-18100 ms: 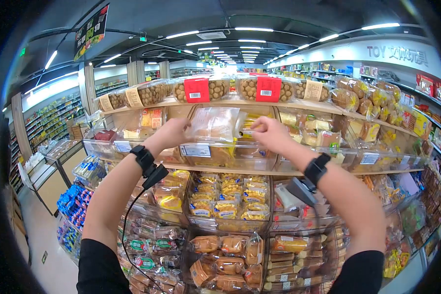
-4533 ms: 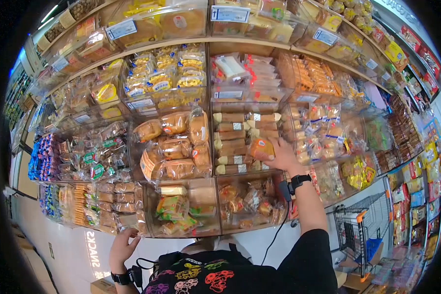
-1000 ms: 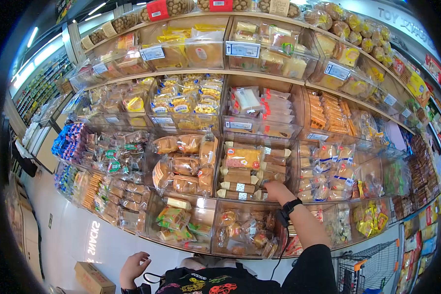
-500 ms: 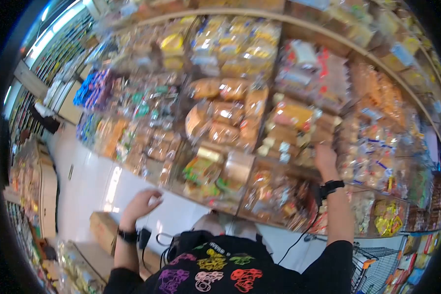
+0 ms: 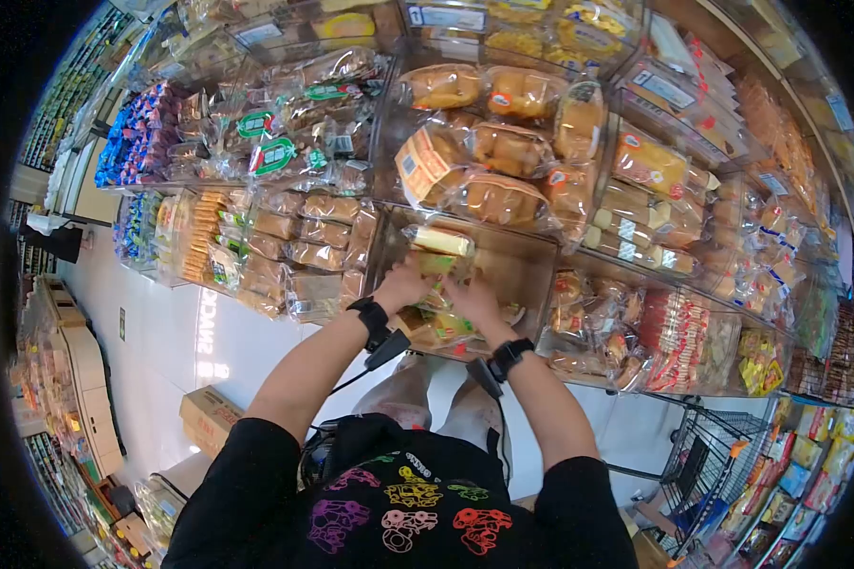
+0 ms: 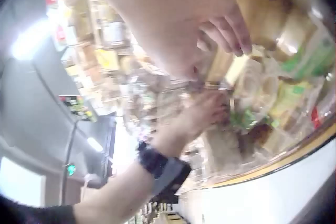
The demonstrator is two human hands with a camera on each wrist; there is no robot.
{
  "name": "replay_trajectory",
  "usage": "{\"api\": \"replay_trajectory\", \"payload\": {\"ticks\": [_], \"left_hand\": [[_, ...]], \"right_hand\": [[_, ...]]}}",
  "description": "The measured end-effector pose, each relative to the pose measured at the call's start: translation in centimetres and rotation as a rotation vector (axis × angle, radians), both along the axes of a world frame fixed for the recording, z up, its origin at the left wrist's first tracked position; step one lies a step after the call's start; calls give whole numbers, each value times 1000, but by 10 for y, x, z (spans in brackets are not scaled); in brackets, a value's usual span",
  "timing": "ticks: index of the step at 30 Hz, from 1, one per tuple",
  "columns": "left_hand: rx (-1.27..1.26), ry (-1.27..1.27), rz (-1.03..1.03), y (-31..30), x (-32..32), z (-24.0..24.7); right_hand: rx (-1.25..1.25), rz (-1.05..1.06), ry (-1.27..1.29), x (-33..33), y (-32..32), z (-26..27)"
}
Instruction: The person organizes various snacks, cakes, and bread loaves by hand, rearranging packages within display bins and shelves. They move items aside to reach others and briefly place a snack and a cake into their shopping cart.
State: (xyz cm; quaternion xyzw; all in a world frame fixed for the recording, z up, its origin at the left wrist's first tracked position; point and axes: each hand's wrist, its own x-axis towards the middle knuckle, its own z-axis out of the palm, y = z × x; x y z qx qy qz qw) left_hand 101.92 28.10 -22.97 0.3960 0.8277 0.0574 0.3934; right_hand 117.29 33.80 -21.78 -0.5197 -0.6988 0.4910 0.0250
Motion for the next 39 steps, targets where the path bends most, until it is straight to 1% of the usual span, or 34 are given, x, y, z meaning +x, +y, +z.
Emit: {"api": "replay_trajectory", "payload": {"ticks": [1,3,4,5,6,7,8,9,10,11,13,14,16,17,19,20,22,23,25,26,27,28,29,30,31,32,33,34,35,36,37,38,39], "left_hand": [[-2,-8,1,-2,-2,-16],[62,-75,172,-6,1,-24],[80,-27,209,-8,6,-20],[75,-35,199,-15,8,-13],[215,-20,166,-21,10,-6],[358,-5,132,-24,10,-1],[356,-15,121,-26,9,-5],[441,-236,157,-28,9,-12],[522,-460,196,-30,10,-16],[521,-471,192,-30,9,-16],[325,-699,265,-25,3,-14],[323,-707,262,-25,3,-15],[483,-270,33,-22,1,-17],[485,-274,35,-18,1,-13],[677,144,-202,-6,-3,-1],[677,141,-202,1,-5,-7],[552,424,-429,14,-8,-25],[554,420,-429,17,-10,-26],[488,501,-487,21,-13,-27],[411,475,-484,25,-11,-24],[414,476,-488,26,-9,-25],[339,450,-484,25,-6,-24],[267,428,-479,26,-4,-24],[271,437,-485,25,-3,-34],[380,461,-450,21,-2,-47],[487,481,-414,17,-2,-56],[487,485,-421,18,-4,-55],[422,406,-391,18,-5,-54],[356,326,-358,18,-6,-52],[354,327,-361,20,-7,-51],[292,252,-331,23,-9,-49],[231,177,-299,25,-10,-43],[230,178,-297,26,-10,-36]], "right_hand": [[-2,1,-8,-9,1,-16],[38,-85,-152,-18,1,-61],[31,-94,-160,-15,1,-88],[-100,-163,87,-6,3,-113],[-224,-231,337,-6,4,-108],[-220,-242,332,2,2,-101],[-330,-360,411,7,-4,-53],[-438,-477,488,11,-8,-24],[-576,-600,526,21,-5,-28],[-569,-609,519,31,-4,-22],[-435,-531,560,47,-4,-4],[-431,-536,554,51,-4,2],[-129,-501,605,56,-2,9],[-127,-499,601,58,1,9],[245,-315,392,62,8,6],[245,-316,388,60,11,5],[419,-257,394,55,14,5],[421,-257,390,51,14,6],[552,-229,43,43,13,7],[554,-231,43,42,16,-3],[557,-153,9,41,19,-23],[559,-78,-25,43,21,-40],[563,-86,-21,43,23,-50],[506,-71,-163,40,26,-55],[442,-54,-306,38,27,-61],[438,-61,-302,34,25,-55],[509,-97,-269,28,24,-41],[578,-131,-238,23,24,-31],[575,-134,-236,22,25,-32],[618,-16,-387,20,28,-33],[659,106,-537,18,30,-34],[659,106,-535,16,33,-32],[604,131,-581,14,36,-30]]}}
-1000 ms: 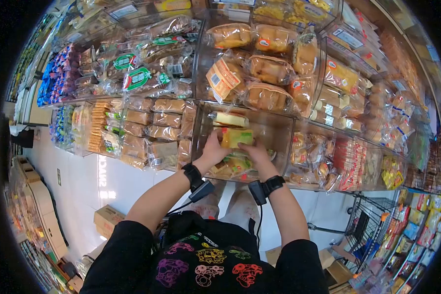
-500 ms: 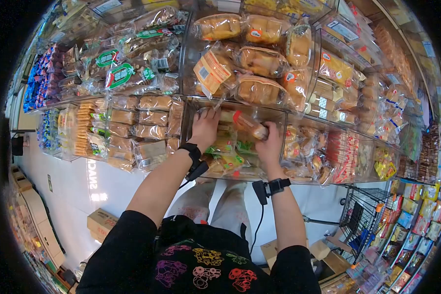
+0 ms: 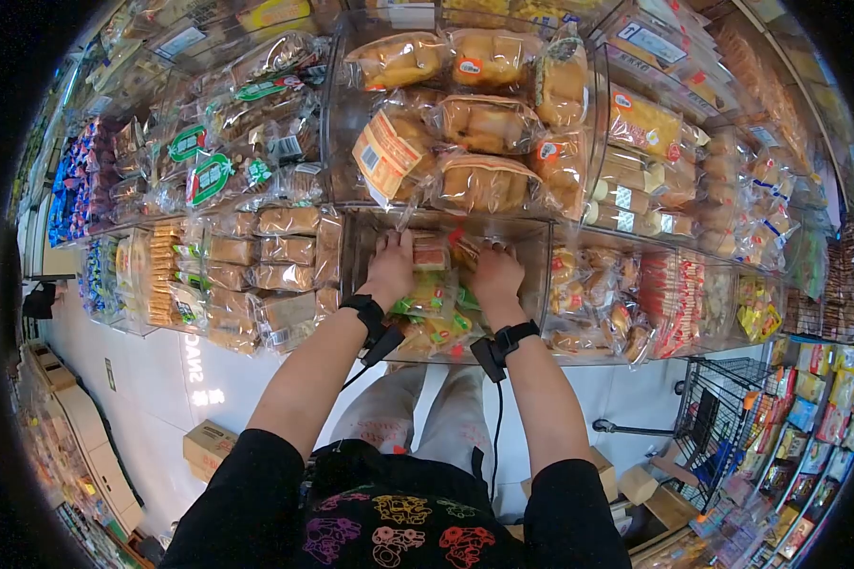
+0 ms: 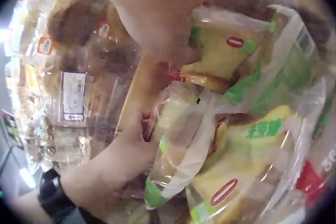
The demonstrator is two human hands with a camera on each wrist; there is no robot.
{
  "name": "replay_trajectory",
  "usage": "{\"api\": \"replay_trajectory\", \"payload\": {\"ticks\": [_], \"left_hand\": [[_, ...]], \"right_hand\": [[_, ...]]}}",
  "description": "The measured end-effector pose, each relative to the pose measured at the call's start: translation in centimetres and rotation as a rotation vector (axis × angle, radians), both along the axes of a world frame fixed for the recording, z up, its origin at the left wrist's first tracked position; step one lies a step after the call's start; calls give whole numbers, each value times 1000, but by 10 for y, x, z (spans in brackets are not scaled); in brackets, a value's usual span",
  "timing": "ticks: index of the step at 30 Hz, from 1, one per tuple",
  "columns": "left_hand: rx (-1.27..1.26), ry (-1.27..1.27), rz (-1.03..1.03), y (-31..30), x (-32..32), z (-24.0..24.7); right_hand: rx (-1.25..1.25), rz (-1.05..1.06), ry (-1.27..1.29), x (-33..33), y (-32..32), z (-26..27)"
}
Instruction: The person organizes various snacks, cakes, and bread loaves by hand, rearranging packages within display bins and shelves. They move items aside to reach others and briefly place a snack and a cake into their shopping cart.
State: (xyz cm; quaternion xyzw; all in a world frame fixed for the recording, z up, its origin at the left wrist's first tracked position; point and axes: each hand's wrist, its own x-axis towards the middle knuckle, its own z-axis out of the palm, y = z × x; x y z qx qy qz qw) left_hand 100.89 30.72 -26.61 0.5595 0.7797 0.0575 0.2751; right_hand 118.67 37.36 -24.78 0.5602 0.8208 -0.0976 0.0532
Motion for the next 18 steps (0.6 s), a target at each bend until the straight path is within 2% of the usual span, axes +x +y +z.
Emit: {"api": "replay_trajectory", "payload": {"ticks": [2,4,7,12,13,15,17,18], "left_hand": [[-79,33,-21,2,0,14],[-37,59,-50,-2,-2,21],[-38,23,-85,-4,-6,38],[-59,-129,-89,3,-14,19],[-66,-66,-118,6,-16,10],[-79,-4,-150,8,-15,6],[102,269,-218,9,-3,4],[104,270,-227,11,3,6]], "right_hand": [[-50,2,-52,-1,6,4],[144,92,71,6,11,7],[125,160,118,4,20,6],[56,-8,-69,3,6,-43],[38,-76,-93,5,6,-51],[72,-77,-87,2,8,-43],[101,-89,-88,5,8,-30],[77,-10,-149,5,12,-19]]}}
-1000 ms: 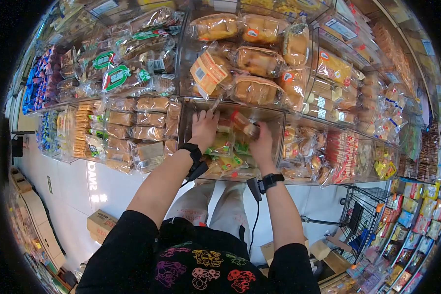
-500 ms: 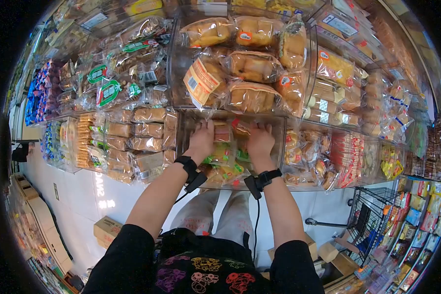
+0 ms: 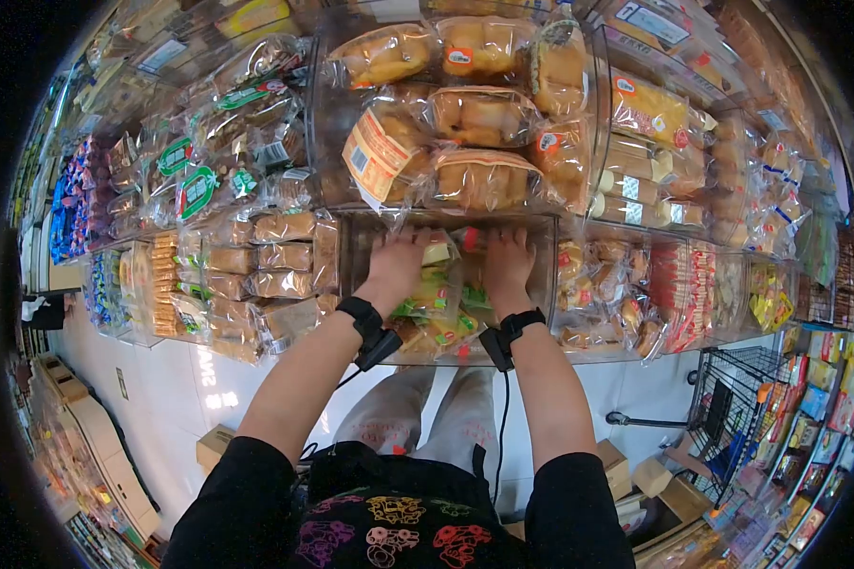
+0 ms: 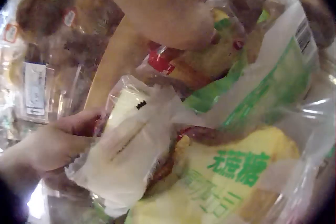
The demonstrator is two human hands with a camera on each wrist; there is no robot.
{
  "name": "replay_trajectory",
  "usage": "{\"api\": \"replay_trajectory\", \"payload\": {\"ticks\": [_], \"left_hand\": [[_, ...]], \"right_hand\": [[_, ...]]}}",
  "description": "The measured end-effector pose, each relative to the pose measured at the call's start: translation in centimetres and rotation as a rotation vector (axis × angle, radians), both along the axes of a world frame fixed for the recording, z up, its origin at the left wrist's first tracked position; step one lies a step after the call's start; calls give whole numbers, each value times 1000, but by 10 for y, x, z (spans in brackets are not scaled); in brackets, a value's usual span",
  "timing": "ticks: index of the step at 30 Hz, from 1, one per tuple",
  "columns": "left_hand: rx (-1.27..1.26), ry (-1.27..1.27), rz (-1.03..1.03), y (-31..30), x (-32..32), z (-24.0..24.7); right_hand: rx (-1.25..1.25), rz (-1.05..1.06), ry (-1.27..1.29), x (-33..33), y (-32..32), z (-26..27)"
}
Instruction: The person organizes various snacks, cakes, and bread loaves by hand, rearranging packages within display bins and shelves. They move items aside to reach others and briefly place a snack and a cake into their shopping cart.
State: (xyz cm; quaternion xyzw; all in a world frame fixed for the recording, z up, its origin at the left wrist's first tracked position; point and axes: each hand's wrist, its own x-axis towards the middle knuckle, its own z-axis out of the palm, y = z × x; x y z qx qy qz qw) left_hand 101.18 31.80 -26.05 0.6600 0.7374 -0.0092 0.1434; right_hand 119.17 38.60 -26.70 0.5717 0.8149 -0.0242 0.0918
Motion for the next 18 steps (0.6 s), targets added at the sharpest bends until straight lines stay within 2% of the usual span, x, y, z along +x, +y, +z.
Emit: {"api": "replay_trajectory", "payload": {"ticks": [2,4,5,7,10,12,14,15,17,18], "left_hand": [[-143,-21,-65,-4,12,7],[-136,50,-55,-6,19,14],[-146,6,-35,-3,15,9],[-159,-21,15,2,8,7],[-209,38,-49,18,12,9],[66,73,-90,19,17,-9],[73,53,-119,23,13,-2],[95,80,-97,23,9,-10],[274,112,-193,19,6,-35],[286,123,-180,17,7,-29]], "right_hand": [[-28,80,-53,0,5,4],[-104,-26,20,1,7,-4],[-106,1,45,-3,8,-7],[-113,-129,169,-1,1,-12],[-16,-20,193,4,-6,-34],[-114,59,197,-1,-6,-14],[-205,88,56,-15,-8,22],[-180,113,77,-18,-9,23],[-35,138,236,-11,-14,10],[15,151,288,-5,-16,-1]]}}
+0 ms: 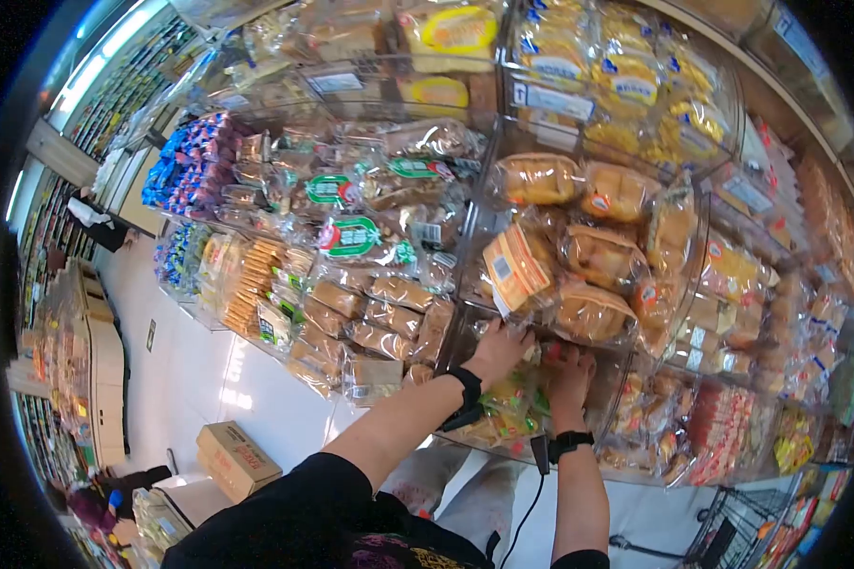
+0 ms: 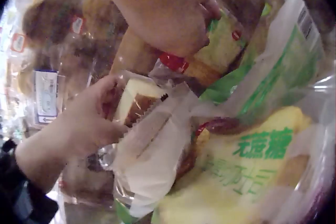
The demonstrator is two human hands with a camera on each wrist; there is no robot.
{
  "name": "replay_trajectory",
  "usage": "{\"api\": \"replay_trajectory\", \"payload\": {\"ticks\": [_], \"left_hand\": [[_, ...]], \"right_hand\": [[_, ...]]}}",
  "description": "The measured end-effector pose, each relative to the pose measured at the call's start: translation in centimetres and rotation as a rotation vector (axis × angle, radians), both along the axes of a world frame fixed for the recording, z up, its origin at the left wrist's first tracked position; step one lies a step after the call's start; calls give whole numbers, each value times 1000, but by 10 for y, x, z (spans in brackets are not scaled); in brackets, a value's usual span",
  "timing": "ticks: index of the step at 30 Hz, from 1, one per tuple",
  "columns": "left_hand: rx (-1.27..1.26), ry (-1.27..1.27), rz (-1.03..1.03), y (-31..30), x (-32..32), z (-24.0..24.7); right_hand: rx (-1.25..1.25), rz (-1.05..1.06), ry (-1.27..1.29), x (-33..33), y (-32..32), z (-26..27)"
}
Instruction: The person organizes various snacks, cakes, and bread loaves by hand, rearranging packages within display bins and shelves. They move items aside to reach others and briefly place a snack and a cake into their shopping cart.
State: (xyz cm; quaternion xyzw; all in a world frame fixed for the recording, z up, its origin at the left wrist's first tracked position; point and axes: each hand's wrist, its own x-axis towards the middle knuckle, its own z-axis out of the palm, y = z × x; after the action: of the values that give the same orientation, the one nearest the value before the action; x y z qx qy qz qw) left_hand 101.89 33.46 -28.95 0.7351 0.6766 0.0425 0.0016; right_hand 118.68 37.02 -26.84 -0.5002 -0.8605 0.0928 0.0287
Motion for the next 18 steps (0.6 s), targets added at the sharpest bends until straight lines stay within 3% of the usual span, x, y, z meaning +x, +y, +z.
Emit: {"api": "replay_trajectory", "payload": {"ticks": [2,4,5,7,8,10,11,13,15,16,17,18], "left_hand": [[-154,-7,7,-8,1,18],[-41,-120,111,-17,9,21],[-49,-116,148,-17,10,29],[-61,-111,193,-17,7,33],[-47,-110,163,-14,4,34],[-31,-105,123,-12,-2,35],[-153,-178,98,-12,-5,37],[-332,-237,-17,-16,-6,32],[-249,-534,12,-36,-1,23],[-60,-593,-63,-49,-4,35],[-314,-566,-64,-51,0,16],[-399,-552,-248,-53,-4,11]], "right_hand": [[148,-140,294,9,5,-38],[289,49,258,15,1,-26],[265,85,281,12,1,-21],[-129,-177,234,13,2,-14],[-131,-169,239,14,2,-16],[-35,-13,317,18,3,-21],[-38,-18,319,19,7,-33],[-183,224,647,33,8,-63],[-183,202,358,23,-1,-26],[-47,378,270,29,-2,-37],[-301,345,338,42,-4,-52],[-552,235,34,39,-10,-21]]}}
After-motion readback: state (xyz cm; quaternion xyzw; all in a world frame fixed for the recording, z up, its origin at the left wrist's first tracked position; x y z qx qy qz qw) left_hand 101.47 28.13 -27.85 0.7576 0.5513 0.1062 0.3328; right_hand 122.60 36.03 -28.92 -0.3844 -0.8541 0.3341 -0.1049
